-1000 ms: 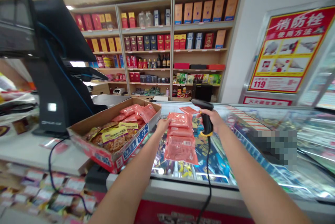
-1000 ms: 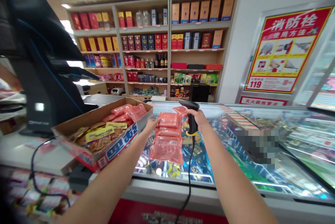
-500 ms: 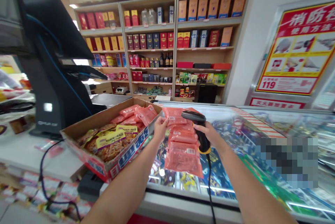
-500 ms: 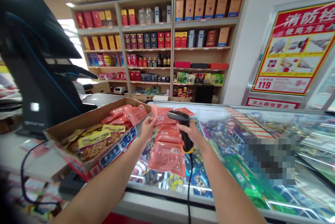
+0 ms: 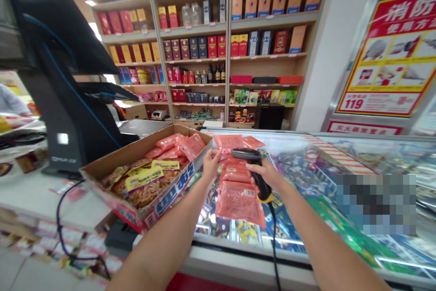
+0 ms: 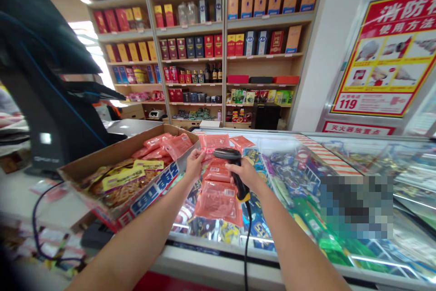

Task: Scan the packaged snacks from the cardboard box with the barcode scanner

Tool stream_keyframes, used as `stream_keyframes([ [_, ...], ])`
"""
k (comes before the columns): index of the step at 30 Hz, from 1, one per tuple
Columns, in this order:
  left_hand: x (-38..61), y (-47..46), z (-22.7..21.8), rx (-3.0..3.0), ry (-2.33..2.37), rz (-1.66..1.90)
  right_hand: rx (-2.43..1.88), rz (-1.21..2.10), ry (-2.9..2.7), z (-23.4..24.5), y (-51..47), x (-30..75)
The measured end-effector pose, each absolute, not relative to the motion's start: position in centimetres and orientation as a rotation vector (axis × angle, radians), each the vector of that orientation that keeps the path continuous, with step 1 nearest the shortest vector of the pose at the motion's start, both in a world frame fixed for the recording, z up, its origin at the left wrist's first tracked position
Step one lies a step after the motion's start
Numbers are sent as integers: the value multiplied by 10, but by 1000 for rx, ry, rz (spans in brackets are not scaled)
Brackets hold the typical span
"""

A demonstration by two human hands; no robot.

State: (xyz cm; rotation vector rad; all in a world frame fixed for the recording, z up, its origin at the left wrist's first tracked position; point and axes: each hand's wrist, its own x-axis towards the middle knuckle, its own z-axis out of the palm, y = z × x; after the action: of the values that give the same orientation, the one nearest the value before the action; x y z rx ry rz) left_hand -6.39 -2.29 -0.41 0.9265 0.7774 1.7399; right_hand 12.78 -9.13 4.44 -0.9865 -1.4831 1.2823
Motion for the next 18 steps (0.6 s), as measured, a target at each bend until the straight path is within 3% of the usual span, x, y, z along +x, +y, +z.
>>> stream_keyframes([
  [11,-64,-23,-5,901,771,1801,-943,1284,-1466,42,-91,122],
  [18,-78,-26,42,624,795,2061,-892,1262,-1571,80,-76,84],
])
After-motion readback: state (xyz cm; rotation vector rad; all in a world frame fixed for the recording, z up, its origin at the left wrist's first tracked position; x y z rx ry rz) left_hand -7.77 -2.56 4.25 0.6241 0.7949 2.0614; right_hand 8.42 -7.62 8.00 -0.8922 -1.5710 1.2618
